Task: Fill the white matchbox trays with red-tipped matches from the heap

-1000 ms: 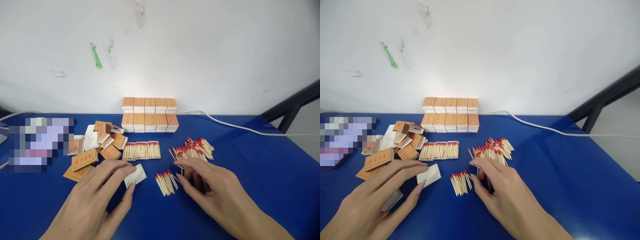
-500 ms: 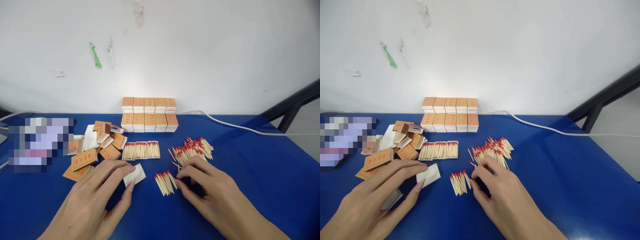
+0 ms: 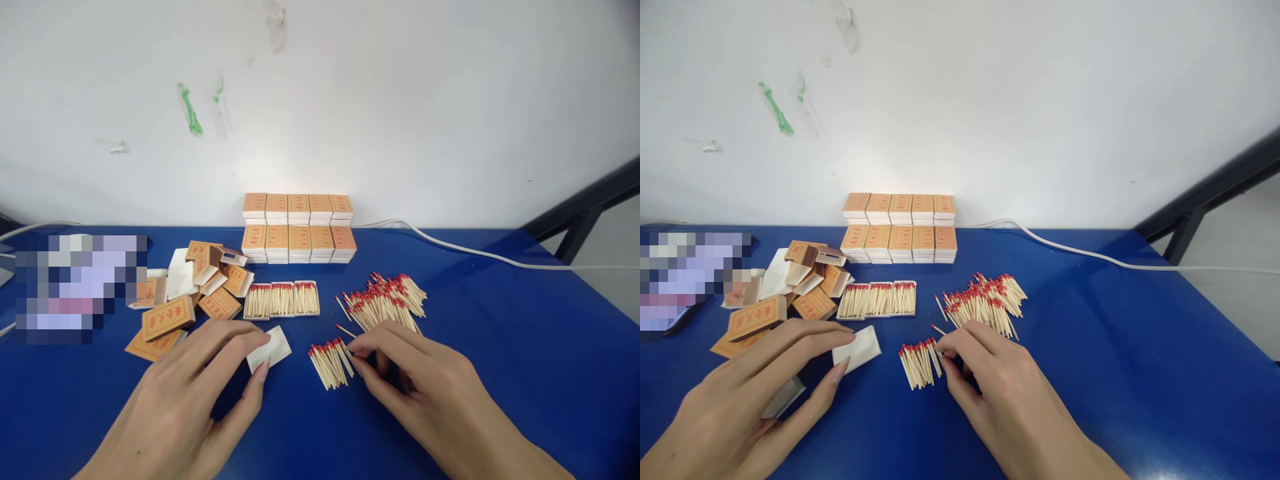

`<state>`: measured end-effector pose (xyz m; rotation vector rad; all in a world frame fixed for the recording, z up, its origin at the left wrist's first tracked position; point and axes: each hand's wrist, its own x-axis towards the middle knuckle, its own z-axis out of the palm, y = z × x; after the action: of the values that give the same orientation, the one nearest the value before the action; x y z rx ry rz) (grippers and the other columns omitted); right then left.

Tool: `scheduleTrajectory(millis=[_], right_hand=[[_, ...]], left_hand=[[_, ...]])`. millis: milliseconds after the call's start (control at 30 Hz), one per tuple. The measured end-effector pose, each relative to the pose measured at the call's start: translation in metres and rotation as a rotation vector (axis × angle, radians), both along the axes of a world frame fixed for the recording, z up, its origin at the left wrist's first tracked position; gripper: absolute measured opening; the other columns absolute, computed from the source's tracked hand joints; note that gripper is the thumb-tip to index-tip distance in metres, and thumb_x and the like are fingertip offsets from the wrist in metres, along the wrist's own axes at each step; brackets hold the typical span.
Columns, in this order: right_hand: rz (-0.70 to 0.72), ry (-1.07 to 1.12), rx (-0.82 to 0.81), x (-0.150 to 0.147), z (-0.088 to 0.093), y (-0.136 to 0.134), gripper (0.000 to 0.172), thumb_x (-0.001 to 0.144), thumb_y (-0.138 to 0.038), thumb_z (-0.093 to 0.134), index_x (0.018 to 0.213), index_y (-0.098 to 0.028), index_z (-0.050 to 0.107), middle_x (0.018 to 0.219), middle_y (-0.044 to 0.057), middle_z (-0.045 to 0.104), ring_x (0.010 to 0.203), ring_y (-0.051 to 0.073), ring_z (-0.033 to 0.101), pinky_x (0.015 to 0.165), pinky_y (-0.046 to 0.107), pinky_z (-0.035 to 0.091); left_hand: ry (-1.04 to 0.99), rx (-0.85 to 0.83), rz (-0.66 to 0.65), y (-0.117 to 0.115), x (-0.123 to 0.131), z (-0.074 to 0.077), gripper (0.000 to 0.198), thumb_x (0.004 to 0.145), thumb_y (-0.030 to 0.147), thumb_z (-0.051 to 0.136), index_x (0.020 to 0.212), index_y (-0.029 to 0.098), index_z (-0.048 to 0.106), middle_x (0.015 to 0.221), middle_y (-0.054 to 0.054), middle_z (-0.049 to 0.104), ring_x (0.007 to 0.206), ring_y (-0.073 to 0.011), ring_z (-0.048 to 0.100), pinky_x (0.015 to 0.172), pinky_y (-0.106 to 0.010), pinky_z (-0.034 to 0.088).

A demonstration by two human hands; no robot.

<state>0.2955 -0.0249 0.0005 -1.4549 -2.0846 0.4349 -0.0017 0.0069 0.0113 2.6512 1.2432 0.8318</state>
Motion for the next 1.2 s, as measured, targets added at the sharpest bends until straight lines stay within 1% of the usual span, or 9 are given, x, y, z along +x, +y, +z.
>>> scheduleTrajectory(millis=[167, 233, 333, 433, 533, 633, 867, 1033, 1200], right_hand=[[-0.025, 0.098, -0.039, -0.003, 0.003, -0.002, 0.017, 0.107, -0.016, 0.066, 0.104, -0.029, 0.077, 0.085, -0.005, 0.077, 0.063, 0.01, 0.067, 0.052, 0.019, 0.051], [-0.074, 0.117, 0.014, -0.003, 0.003, -0.003, 0.016, 0.107, -0.018, 0.068, 0.109, -0.03, 0.077, 0.089, -0.006, 0.079, 0.061, 0.01, 0.066, 0.055, 0.019, 0.054], [-0.153, 0.057, 0.165, -0.002, -0.002, -0.002, 0.015, 0.107, -0.018, 0.068, 0.113, -0.028, 0.078, 0.097, -0.002, 0.079, 0.067, 0.012, 0.068, 0.062, 0.023, 0.057], [-0.161, -0.043, 0.261, 0.0, -0.01, -0.001, 0.014, 0.109, -0.016, 0.066, 0.109, -0.025, 0.077, 0.097, 0.001, 0.076, 0.08, 0.016, 0.072, 0.072, 0.027, 0.059], [-0.149, -0.111, 0.283, -0.001, -0.018, 0.0, 0.013, 0.111, -0.017, 0.066, 0.106, -0.022, 0.076, 0.096, 0.004, 0.075, 0.088, 0.019, 0.073, 0.078, 0.031, 0.059], [-0.15, -0.132, 0.285, -0.003, -0.022, 0.0, 0.014, 0.111, -0.017, 0.067, 0.102, -0.022, 0.076, 0.094, 0.003, 0.073, 0.088, 0.02, 0.072, 0.082, 0.033, 0.059], [-0.169, -0.134, 0.215, 0.0, -0.016, -0.002, 0.026, 0.112, -0.02, 0.061, 0.088, -0.025, 0.069, 0.083, 0.001, 0.07, 0.075, 0.018, 0.07, 0.065, 0.03, 0.055], [-0.211, 0.008, 0.057, -0.003, -0.007, -0.002, 0.024, 0.104, -0.021, 0.068, 0.081, -0.027, 0.07, 0.079, -0.003, 0.071, 0.063, 0.013, 0.064, 0.055, 0.026, 0.049], [-0.257, 0.134, -0.002, -0.011, -0.004, -0.002, 0.022, 0.099, -0.024, 0.074, 0.078, -0.029, 0.075, 0.073, -0.005, 0.072, 0.056, 0.013, 0.057, 0.051, 0.026, 0.044]], left_hand=[[0.012, 0.011, 0.01, 0.001, 0.001, -0.001, 0.02, 0.119, 0.036, 0.053, 0.128, 0.028, 0.07, 0.118, 0.0, 0.08, 0.105, -0.0142, 0.082, 0.09, -0.025, 0.064], [0.018, 0.007, 0.007, 0.002, 0.001, 0.0, 0.02, 0.119, 0.036, 0.052, 0.128, 0.028, 0.069, 0.118, 0.0, 0.08, 0.104, -0.014, 0.082, 0.088, -0.025, 0.064], [0.025, 0.01, 0.001, 0.002, 0.002, 0.0, 0.02, 0.119, 0.035, 0.052, 0.126, 0.028, 0.069, 0.118, -0.001, 0.08, 0.105, -0.0149, 0.082, 0.089, -0.026, 0.064], [0.024, 0.0, -0.001, 0.001, 0.001, -0.001, 0.02, 0.119, 0.035, 0.052, 0.128, 0.028, 0.069, 0.119, -0.001, 0.08, 0.106, -0.0153, 0.082, 0.09, -0.027, 0.064], [0.013, -0.015, -0.008, -0.001, 0.0, -0.002, 0.021, 0.119, 0.035, 0.052, 0.129, 0.028, 0.069, 0.12, -0.001, 0.08, 0.104, -0.0152, 0.082, 0.089, -0.027, 0.064], [0.01, -0.011, -0.004, -0.001, -0.001, -0.002, 0.019, 0.119, 0.035, 0.053, 0.127, 0.029, 0.069, 0.119, -0.001, 0.08, 0.104, -0.0158, 0.082, 0.089, -0.028, 0.064], [0.01, -0.035, -0.011, 0.0, -0.002, -0.006, 0.022, 0.12, 0.036, 0.052, 0.131, 0.028, 0.069, 0.122, -0.002, 0.079, 0.107, -0.016, 0.08, 0.089, -0.027, 0.063], [0.029, -0.022, -0.017, -0.001, -0.001, -0.004, 0.023, 0.12, 0.034, 0.052, 0.133, 0.026, 0.069, 0.122, -0.001, 0.078, 0.109, -0.0157, 0.079, 0.095, -0.029, 0.062], [0.024, -0.016, -0.022, -0.002, 0.0, -0.002, 0.022, 0.12, 0.032, 0.051, 0.133, 0.026, 0.067, 0.122, -0.001, 0.077, 0.11, -0.0159, 0.079, 0.092, -0.03, 0.062]])
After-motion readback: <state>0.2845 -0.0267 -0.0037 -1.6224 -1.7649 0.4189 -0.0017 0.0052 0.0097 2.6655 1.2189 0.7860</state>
